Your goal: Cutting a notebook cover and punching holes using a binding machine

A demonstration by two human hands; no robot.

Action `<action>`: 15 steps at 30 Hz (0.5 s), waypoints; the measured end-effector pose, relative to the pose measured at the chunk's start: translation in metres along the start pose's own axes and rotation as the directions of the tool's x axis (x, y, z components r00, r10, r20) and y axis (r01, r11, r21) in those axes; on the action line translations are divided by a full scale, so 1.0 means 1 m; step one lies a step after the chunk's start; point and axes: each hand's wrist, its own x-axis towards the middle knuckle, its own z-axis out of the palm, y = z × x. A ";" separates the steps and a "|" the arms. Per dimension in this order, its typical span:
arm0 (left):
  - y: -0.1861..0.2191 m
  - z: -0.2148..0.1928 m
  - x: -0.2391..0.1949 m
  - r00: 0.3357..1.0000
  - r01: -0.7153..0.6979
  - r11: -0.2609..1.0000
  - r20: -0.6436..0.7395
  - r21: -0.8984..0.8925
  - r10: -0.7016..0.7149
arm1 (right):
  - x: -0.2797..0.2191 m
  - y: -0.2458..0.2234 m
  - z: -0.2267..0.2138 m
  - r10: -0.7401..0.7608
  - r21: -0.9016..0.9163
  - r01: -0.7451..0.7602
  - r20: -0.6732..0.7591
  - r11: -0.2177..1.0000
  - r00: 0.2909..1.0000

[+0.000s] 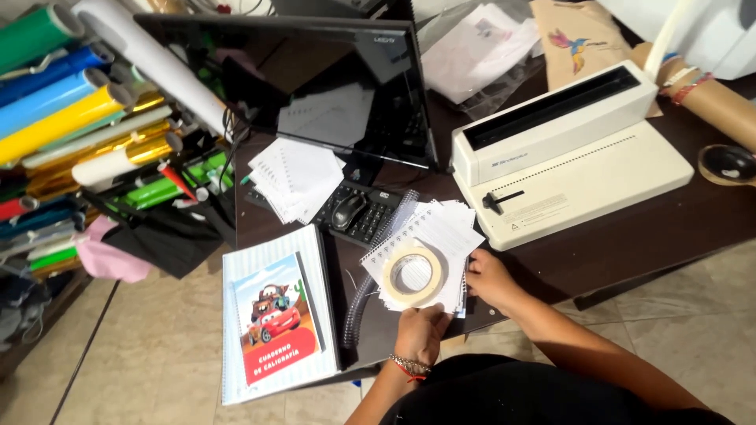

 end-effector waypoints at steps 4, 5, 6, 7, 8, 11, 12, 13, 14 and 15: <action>0.013 0.002 -0.024 0.999 0.049 0.999 0.022 0.016 -0.049 | -0.011 -0.019 -0.009 -0.038 -0.191 0.044 0.036 0.981 0.999; 0.021 0.002 -0.035 0.992 0.048 0.988 0.105 0.147 -0.064 | -0.019 -0.029 -0.011 -0.032 -0.280 0.055 0.085 0.958 0.996; 0.029 0.003 -0.045 0.979 0.034 0.960 0.186 0.276 -0.088 | -0.025 -0.040 -0.013 -0.026 -0.365 0.072 0.131 0.928 0.991; 0.028 -0.004 -0.041 0.980 0.028 0.963 0.184 0.268 -0.080 | -0.021 -0.038 -0.018 -0.028 -0.370 0.078 0.140 0.926 0.990; 0.026 -0.014 -0.039 0.981 0.024 0.936 0.171 0.351 -0.089 | -0.018 -0.033 -0.022 -0.037 -0.318 0.083 0.150 0.944 0.988; 0.015 -0.033 -0.026 0.978 0.013 0.934 0.191 0.356 -0.086 | -0.012 -0.030 -0.024 -0.028 -0.285 0.070 0.147 0.956 0.989; 0.012 -0.038 -0.021 0.970 -0.008 0.959 0.235 0.283 -0.062 | -0.010 -0.032 -0.022 -0.027 -0.300 0.066 0.132 0.952 0.991; 0.010 -0.037 -0.026 0.972 0.000 0.960 0.225 0.279 -0.066 | -0.015 -0.032 -0.021 -0.016 -0.303 0.057 0.138 0.951 0.990; 0.012 -0.034 -0.029 0.976 -0.013 0.958 0.212 0.287 -0.050 | -0.016 -0.036 -0.021 -0.016 -0.322 0.060 0.140 0.945 0.990; 0.013 -0.031 -0.032 0.979 -0.026 0.955 0.200 0.296 -0.035 | -0.019 -0.041 -0.021 -0.016 -0.340 0.064 0.142 0.938 0.990</action>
